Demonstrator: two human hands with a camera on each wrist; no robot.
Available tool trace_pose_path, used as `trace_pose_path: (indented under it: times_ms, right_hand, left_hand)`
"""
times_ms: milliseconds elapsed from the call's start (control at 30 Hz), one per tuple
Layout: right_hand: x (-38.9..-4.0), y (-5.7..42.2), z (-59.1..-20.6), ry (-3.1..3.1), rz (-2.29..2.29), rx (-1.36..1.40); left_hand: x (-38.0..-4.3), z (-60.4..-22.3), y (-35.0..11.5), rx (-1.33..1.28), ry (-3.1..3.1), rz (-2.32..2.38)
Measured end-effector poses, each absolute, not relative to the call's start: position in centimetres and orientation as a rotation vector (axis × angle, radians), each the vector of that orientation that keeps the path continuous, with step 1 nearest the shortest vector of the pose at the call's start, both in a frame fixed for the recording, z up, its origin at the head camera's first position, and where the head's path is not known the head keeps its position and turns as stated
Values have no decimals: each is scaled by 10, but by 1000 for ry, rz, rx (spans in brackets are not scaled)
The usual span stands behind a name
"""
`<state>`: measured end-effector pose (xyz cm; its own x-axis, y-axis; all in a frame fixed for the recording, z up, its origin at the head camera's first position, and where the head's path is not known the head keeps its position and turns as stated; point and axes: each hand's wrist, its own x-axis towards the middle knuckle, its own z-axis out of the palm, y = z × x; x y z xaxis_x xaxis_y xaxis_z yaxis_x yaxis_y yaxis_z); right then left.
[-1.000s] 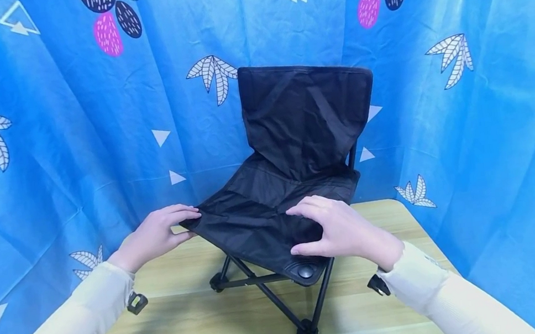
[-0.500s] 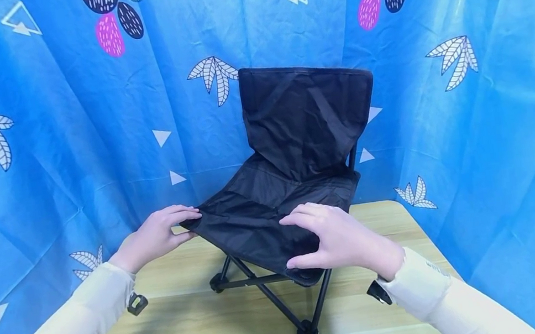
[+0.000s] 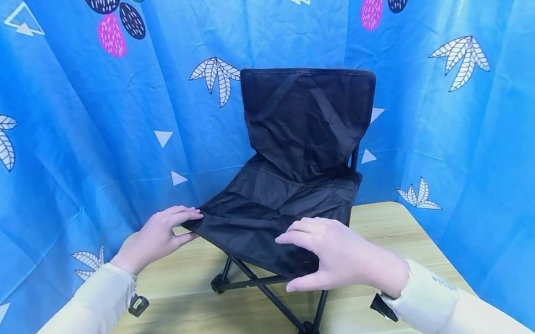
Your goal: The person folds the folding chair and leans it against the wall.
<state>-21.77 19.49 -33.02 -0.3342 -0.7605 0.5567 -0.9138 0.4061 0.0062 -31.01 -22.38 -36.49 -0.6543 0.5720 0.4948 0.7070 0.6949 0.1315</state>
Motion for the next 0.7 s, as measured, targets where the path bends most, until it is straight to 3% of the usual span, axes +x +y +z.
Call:
trace_pose_path:
  times_ms: [700]
  right_hand:
    - [-209, 197, -335, -2215, 233, 1510]
  left_hand:
    - [-315, -364, -225, -1032, -2457, -380]
